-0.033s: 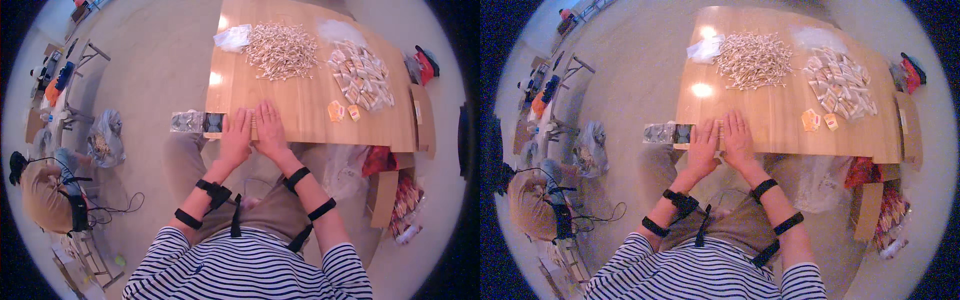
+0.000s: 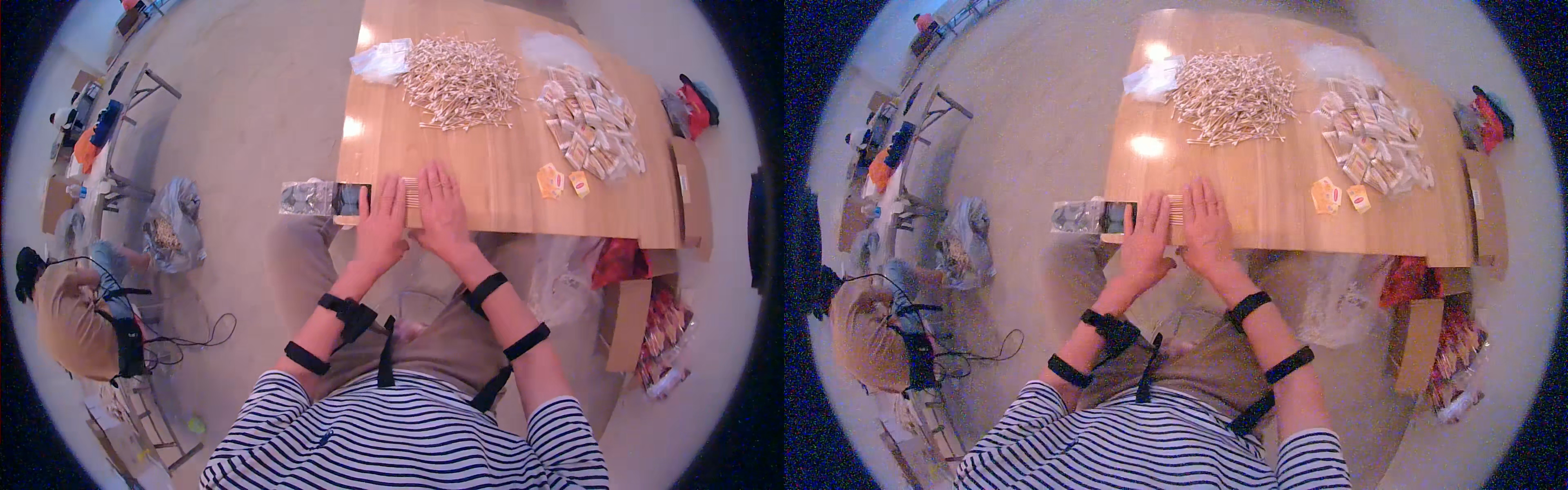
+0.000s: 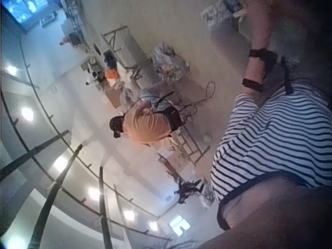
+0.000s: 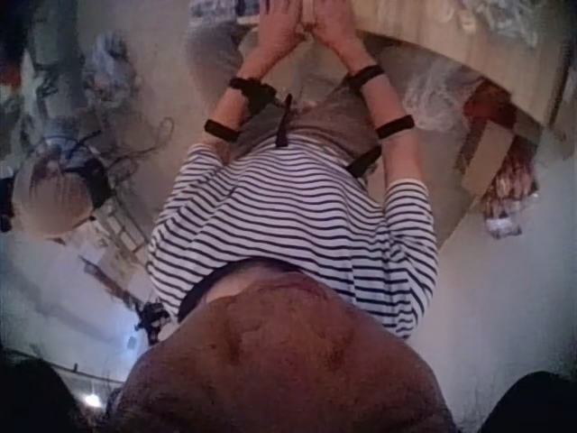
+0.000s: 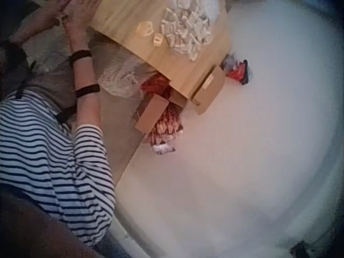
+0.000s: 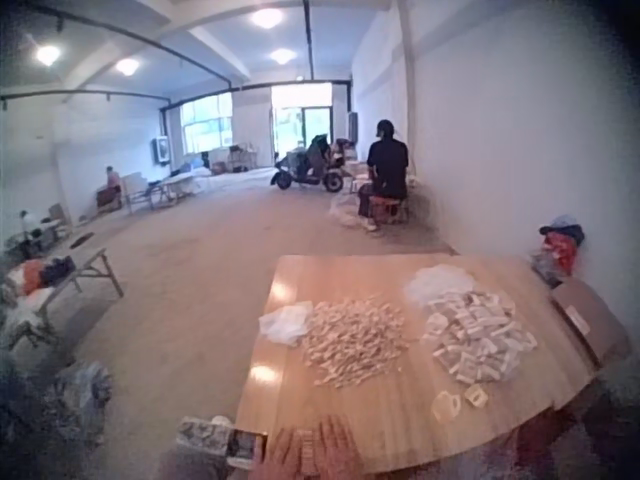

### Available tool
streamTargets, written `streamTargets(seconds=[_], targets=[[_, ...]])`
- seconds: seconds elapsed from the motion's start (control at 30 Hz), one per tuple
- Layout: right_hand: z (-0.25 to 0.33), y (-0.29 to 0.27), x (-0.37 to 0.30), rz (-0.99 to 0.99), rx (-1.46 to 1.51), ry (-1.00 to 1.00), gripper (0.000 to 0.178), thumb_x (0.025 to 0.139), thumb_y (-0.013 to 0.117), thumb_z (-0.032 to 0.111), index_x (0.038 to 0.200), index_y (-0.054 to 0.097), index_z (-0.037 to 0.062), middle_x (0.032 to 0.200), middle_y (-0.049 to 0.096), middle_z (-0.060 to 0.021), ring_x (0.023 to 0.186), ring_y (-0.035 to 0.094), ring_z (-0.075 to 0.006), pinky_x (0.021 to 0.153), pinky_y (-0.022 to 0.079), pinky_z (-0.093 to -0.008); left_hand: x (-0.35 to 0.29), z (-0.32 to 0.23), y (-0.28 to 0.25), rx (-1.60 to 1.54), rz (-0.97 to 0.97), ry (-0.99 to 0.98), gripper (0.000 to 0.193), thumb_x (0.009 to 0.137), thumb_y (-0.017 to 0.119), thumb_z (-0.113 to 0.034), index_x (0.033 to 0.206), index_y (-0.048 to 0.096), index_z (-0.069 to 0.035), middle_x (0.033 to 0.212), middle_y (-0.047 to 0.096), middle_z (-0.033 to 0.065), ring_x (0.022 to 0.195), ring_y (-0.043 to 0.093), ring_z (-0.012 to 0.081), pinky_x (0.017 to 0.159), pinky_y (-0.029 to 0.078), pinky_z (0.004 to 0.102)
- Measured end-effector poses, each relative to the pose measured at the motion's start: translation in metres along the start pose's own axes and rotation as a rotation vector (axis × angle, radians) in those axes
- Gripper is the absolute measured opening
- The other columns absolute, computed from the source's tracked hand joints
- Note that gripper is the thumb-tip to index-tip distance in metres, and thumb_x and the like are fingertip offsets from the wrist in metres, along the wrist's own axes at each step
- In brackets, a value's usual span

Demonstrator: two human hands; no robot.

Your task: Packaging cotton swabs into small plastic bags.

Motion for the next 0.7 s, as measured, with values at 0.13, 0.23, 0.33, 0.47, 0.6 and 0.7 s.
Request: streamTargets(seconds=[0.13, 0.23, 0.33, 0.47, 0.6, 0.7], targets=[[0.002, 0.001, 0.0, 0.023, -0.011, 0.008, 0.109, 0.059, 0.085, 0.029, 0.147, 0.03, -0.0059, 0.155, 0.028, -0.024, 0.147, 0.023, -0.0382, 0.122, 0.017, -0.0456, -0.004, 0.006, -0.001, 0.042, -0.009, -0.016, 0.109, 0.059, 0.084, -0.016, 0.151, 0.028, 0.0, 0.158, 0.028, 0.017, 0.15, 0.022, 0.0304, 0.12, 0.013, 0.0569], [0.009, 0.003, 0.002, 0.012, 0.025, -0.009, 0.11, 0.056, 0.085, 0.028, 0.146, 0.032, -0.006, 0.155, 0.028, -0.0242, 0.147, 0.023, -0.0382, 0.122, 0.017, -0.0457, -0.005, 0.007, 0.007, 0.065, -0.04, -0.036, 0.108, 0.061, 0.083, -0.017, 0.151, 0.027, 0.0, 0.158, 0.028, 0.0166, 0.15, 0.021, 0.0301, 0.12, 0.012, 0.0571], [0.016, 0.008, 0.004, 0.016, 0.031, -0.039, 0.104, 0.062, 0.082, 0.025, 0.146, 0.03, -0.0074, 0.154, 0.028, -0.0257, 0.147, 0.022, -0.0388, 0.122, 0.018, -0.0468, -0.005, 0.009, 0.01, 0.156, -0.102, -0.003, 0.117, 0.059, 0.089, -0.027, 0.153, 0.023, -0.001, 0.16, 0.025, 0.0163, 0.15, 0.019, 0.0316, 0.119, 0.011, 0.0575], [0.018, 0.007, 0.004, -0.058, -0.004, -0.041, 0.1, 0.063, 0.081, 0.022, 0.145, 0.032, -0.0079, 0.153, 0.03, -0.0265, 0.146, 0.024, -0.0395, 0.122, 0.019, -0.0468, -0.008, 0.013, 0.009, 0.097, -0.068, -0.02, 0.109, 0.06, 0.087, -0.022, 0.15, 0.029, -0.002, 0.159, 0.024, 0.0169, 0.15, 0.019, 0.0322, 0.118, 0.009, 0.061], [0.017, 0.003, 0.004, -0.028, 0.026, -0.014, 0.096, 0.065, 0.081, 0.021, 0.145, 0.035, -0.0065, 0.154, 0.03, -0.0241, 0.146, 0.025, -0.0384, 0.121, 0.02, -0.0462, -0.027, 0.025, -0.013, -0.04, -0.062, -0.121, 0.106, 0.06, 0.089, -0.023, 0.15, 0.033, -0.008, 0.161, 0.02, 0.0174, 0.151, 0.015, 0.0353, 0.116, 0.007, 0.0645], [0.016, 0.002, 0.003, -0.078, 0.046, -0.033, 0.1, 0.061, 0.08, 0.02, 0.144, 0.032, -0.0083, 0.153, 0.03, -0.0267, 0.146, 0.025, -0.0395, 0.121, 0.021, -0.0475, -0.041, 0.028, -0.017, -0.064, -0.103, -0.087, 0.1, 0.06, 0.089, -0.022, 0.147, 0.04, -0.011, 0.161, 0.02, 0.0177, 0.15, 0.015, 0.0369, 0.116, 0.007, 0.0647]])
Point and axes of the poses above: each hand's wrist, its own x-axis towards the middle knuckle, its own y-axis out of the palm, z = x × y, the point moved 6 cm from there along x, towards the middle knuckle
